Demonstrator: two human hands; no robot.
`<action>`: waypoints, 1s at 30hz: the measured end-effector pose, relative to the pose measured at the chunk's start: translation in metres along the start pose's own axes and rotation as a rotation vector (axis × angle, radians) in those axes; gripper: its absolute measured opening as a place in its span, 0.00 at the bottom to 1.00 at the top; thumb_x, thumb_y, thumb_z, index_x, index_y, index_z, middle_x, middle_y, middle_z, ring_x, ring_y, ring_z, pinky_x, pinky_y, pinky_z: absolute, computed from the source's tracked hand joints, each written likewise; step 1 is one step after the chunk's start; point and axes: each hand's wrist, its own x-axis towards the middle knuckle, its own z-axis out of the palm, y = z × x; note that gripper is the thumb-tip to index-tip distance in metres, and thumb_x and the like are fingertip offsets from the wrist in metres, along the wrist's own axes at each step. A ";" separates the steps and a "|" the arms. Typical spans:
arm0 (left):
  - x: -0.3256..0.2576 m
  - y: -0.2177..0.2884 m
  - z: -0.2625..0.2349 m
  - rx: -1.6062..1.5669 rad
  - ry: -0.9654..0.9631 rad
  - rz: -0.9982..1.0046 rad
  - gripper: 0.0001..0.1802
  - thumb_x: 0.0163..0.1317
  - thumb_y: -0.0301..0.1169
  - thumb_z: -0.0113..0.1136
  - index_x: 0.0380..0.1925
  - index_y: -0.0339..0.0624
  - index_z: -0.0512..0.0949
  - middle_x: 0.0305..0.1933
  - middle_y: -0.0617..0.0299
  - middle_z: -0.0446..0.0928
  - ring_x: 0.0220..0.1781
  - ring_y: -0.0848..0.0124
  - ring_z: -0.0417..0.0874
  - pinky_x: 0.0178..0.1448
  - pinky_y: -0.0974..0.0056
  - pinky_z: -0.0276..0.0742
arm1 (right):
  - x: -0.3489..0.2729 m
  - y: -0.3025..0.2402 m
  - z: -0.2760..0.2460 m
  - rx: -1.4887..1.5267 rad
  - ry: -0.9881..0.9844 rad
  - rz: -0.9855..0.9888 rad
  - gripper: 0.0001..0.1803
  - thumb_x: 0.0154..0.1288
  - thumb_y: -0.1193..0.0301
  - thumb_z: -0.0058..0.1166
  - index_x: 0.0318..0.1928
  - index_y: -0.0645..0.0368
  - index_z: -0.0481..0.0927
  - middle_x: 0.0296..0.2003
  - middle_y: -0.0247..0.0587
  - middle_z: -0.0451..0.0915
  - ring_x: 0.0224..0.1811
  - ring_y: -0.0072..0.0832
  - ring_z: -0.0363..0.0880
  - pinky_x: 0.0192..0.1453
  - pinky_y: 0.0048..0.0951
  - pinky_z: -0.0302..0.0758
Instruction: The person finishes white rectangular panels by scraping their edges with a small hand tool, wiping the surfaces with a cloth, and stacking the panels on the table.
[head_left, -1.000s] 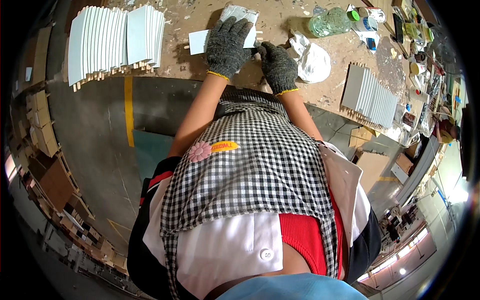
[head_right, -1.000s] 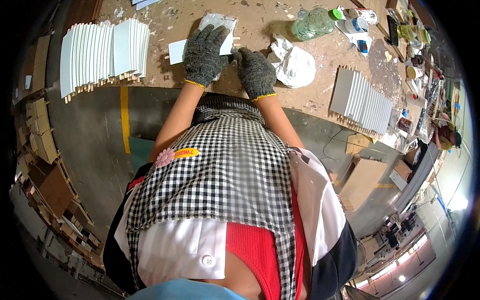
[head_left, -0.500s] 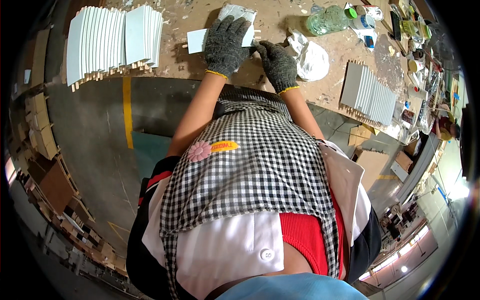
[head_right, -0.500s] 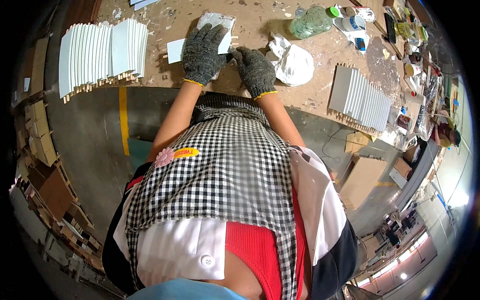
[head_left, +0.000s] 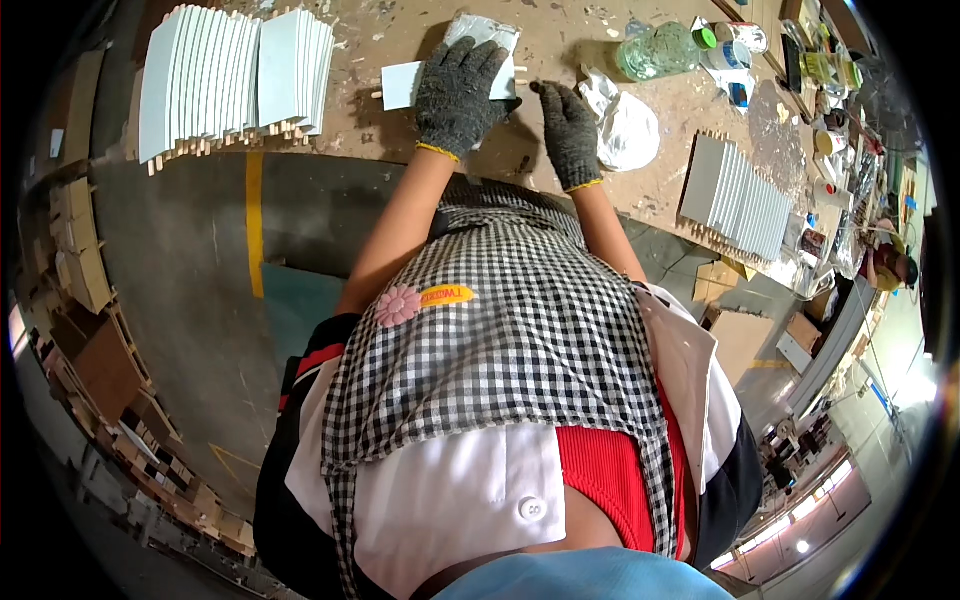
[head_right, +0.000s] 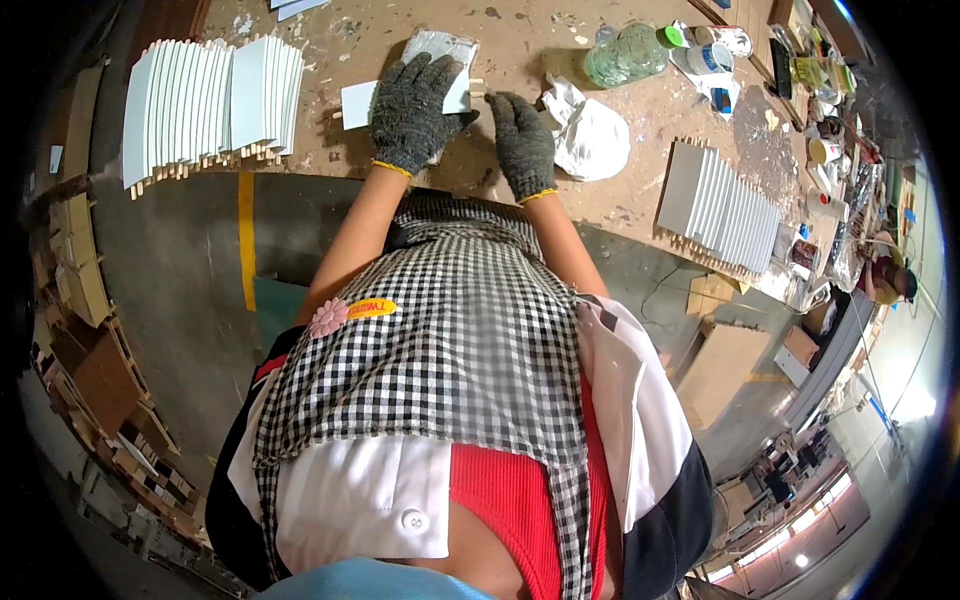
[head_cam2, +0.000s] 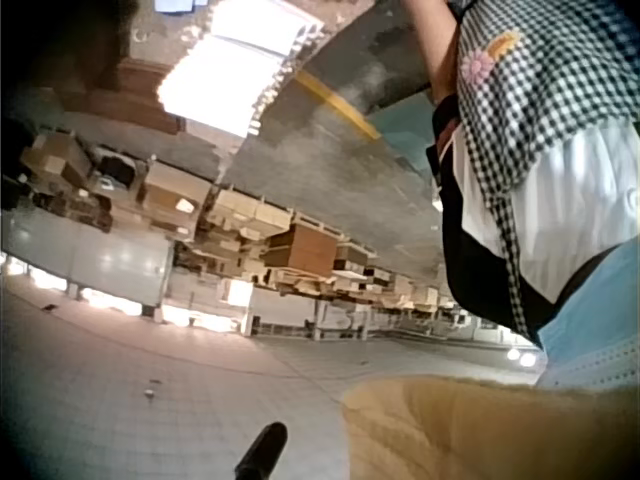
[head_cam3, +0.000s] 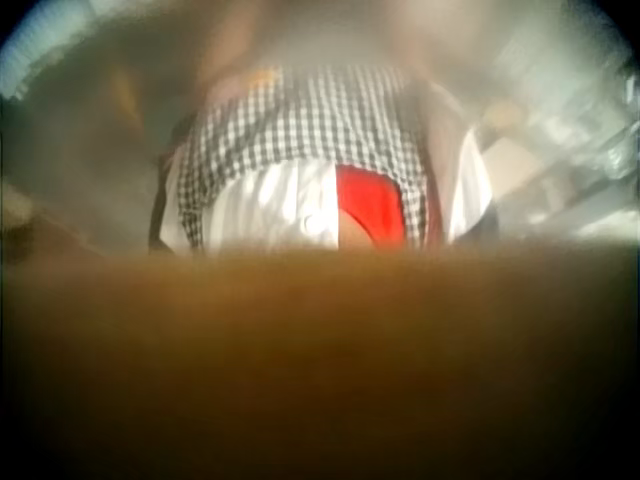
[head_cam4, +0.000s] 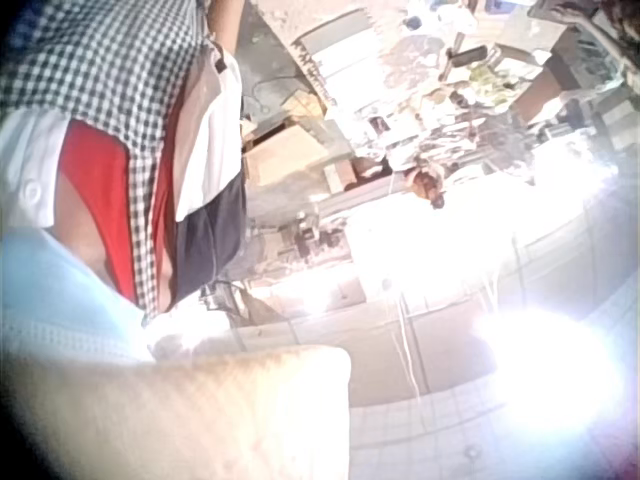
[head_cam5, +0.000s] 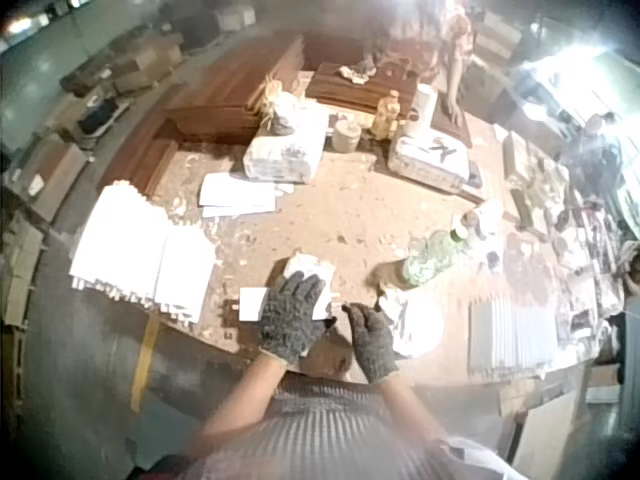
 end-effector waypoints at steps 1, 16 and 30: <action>-0.002 -0.001 -0.003 0.002 -0.002 0.000 0.42 0.56 0.55 0.72 0.70 0.52 0.73 0.73 0.59 0.72 0.76 0.56 0.68 0.81 0.46 0.58 | 0.002 0.002 -0.005 -0.012 -0.003 -0.053 0.24 0.77 0.51 0.52 0.59 0.55 0.84 0.54 0.48 0.86 0.56 0.43 0.85 0.60 0.38 0.79; -0.037 0.006 -0.065 -0.060 -0.396 -0.159 0.52 0.61 0.64 0.62 0.74 0.37 0.64 0.62 0.35 0.73 0.63 0.44 0.77 0.67 0.44 0.74 | -0.028 -0.024 -0.022 -0.439 -0.148 -0.145 0.19 0.77 0.67 0.48 0.64 0.52 0.78 0.55 0.51 0.83 0.56 0.48 0.83 0.58 0.46 0.79; -0.052 0.095 -0.030 -0.245 -0.835 -0.359 0.52 0.62 0.55 0.63 0.73 0.25 0.59 0.69 0.33 0.70 0.70 0.46 0.76 0.72 0.48 0.73 | -0.084 0.017 -0.045 -0.769 -0.405 -0.080 0.11 0.66 0.65 0.60 0.44 0.56 0.81 0.39 0.50 0.86 0.41 0.46 0.87 0.44 0.46 0.82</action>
